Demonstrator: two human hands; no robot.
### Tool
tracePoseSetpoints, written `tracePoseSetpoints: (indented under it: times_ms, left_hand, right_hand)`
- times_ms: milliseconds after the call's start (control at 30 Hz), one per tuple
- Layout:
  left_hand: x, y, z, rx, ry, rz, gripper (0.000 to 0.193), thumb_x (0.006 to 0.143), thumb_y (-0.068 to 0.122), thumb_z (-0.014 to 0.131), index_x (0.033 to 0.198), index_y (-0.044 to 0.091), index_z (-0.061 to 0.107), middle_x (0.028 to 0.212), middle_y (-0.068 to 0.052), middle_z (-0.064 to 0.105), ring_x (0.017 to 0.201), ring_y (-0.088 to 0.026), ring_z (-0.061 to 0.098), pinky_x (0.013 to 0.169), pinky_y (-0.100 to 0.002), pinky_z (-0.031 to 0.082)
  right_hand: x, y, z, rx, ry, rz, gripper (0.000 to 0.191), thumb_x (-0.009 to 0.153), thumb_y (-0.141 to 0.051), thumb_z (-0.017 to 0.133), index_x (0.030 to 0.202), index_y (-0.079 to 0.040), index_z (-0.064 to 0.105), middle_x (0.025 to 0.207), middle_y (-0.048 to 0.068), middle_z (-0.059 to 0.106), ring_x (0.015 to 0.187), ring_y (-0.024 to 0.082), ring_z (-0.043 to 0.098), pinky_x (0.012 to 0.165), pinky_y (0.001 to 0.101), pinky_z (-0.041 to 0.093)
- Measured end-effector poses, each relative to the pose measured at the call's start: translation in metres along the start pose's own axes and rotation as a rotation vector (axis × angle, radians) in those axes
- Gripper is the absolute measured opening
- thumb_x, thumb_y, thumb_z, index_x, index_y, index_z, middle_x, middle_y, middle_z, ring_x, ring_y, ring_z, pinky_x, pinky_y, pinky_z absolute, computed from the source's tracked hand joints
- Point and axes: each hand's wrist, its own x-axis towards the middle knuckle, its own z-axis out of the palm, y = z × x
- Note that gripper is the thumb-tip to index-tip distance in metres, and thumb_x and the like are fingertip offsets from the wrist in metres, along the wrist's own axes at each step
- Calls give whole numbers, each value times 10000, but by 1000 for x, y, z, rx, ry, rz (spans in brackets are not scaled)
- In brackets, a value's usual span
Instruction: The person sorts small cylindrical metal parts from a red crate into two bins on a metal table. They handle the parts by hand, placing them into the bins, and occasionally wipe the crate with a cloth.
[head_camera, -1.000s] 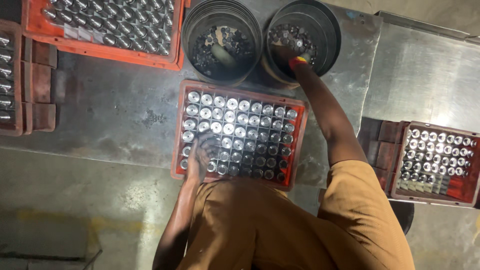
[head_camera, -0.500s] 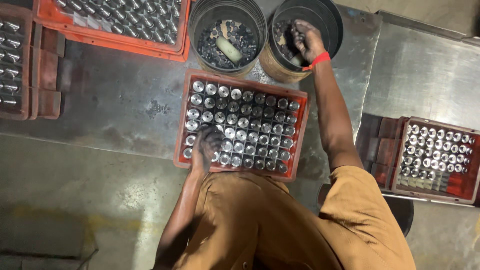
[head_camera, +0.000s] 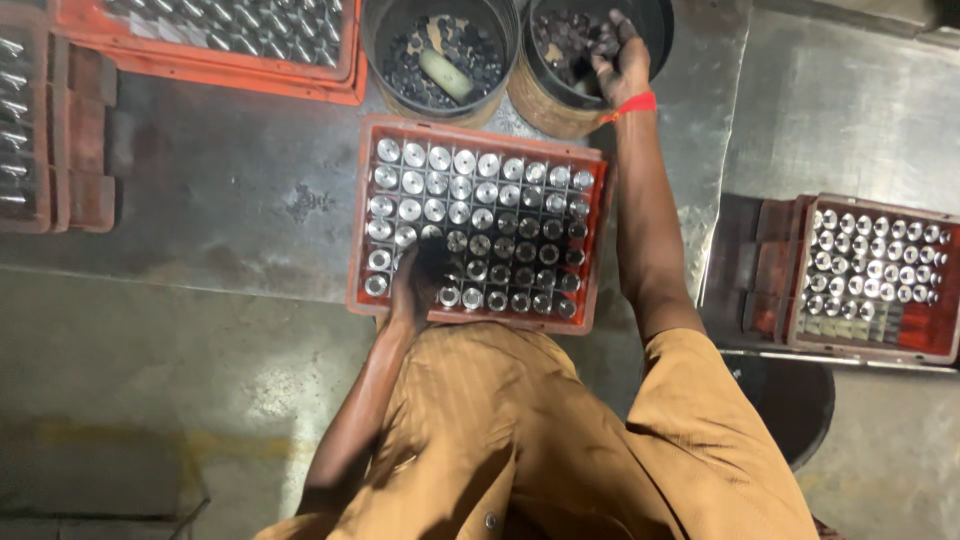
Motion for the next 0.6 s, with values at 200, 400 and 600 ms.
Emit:
tracePoseSetpoints:
  times_ms: [200,400,600]
  left_hand:
    - [1,3,13,39,-97,-35,451,1045,409,459,1254,42,618,1137,-132,730,963,-238,689,833,-364,543]
    - [41,-27,31,-54,-42,-200,350,1092,333,546,1275,43,621,1130,-135,696,956,-249,647,843,-390,521]
    - [63,-66,37,-817,-20,-354,345,1051,293,480,1255,49,612,1178,-111,675,1047,-226,648,921,-346,523]
  right_hand:
    - [-46,19,-22,-41,-252,-177,134,1071,-197,603,1078,-76,661,822,8,600,611,58,488,458,195,353]
    - [-179,156,-57,-184,-541,-255,205,1104,-297,582,1033,-110,626,882,3,642,696,73,587,545,223,459]
    - [-255,228,-81,-1362,-423,-987,114,881,-92,758,966,-57,691,979,108,715,989,301,678,980,454,517]
